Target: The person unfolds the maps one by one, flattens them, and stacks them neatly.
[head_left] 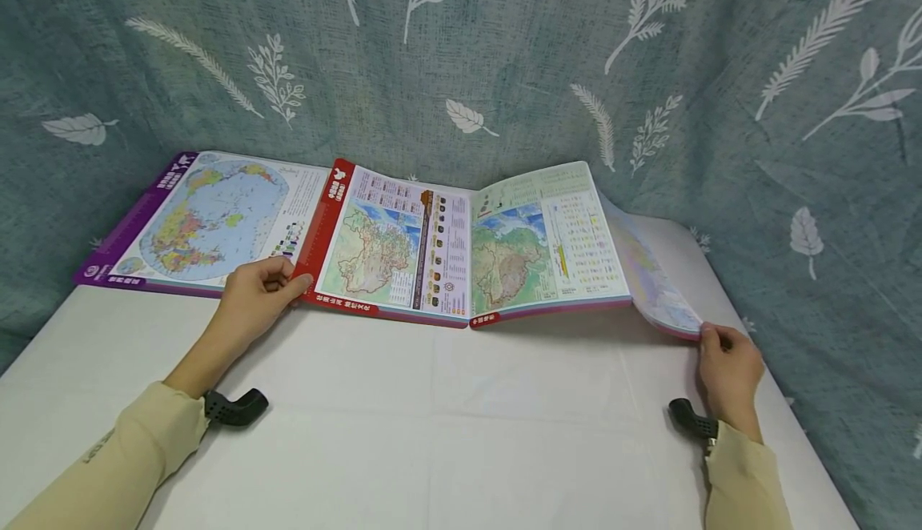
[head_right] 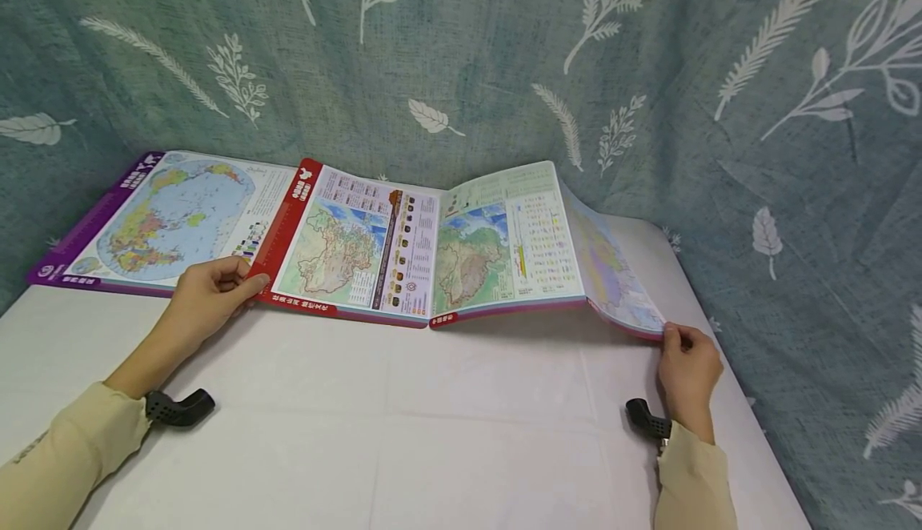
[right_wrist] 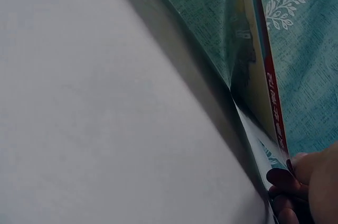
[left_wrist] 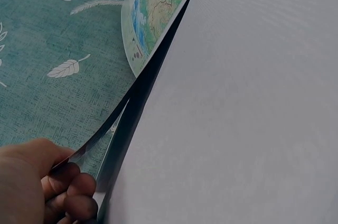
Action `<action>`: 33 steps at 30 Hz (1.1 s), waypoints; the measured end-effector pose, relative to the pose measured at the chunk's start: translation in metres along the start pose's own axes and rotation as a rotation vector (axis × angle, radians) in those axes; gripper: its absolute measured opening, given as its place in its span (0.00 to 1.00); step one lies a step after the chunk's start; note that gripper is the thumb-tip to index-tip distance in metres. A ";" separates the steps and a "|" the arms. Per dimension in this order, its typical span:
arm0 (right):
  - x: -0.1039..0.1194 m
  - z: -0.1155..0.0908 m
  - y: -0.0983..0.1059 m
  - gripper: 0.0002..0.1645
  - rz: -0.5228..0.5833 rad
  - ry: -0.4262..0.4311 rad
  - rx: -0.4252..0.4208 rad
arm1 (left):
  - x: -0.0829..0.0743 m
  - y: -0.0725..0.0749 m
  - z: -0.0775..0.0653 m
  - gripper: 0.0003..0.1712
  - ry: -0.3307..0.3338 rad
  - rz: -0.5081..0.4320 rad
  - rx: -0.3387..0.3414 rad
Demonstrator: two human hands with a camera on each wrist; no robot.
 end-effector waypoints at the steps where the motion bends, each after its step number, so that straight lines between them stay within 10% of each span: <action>1: -0.001 0.001 0.001 0.31 0.010 -0.014 0.004 | 0.000 0.000 0.000 0.14 -0.001 0.000 -0.001; 15: -0.013 0.009 0.015 0.34 0.147 -0.289 -0.032 | 0.000 0.001 -0.003 0.14 -0.030 -0.005 -0.016; 33: -0.023 0.009 0.019 0.31 0.213 -0.266 -0.177 | 0.001 0.001 0.000 0.15 -0.013 -0.093 -0.008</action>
Point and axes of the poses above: each hand's wrist, its own z-axis towards the middle knuckle, its own y-axis out of the back of the hand, x = y × z, the point moved 3 cm from there along z, towards the middle knuckle, and after that the axes turned 6 degrees about z, right-handed, at the moved point
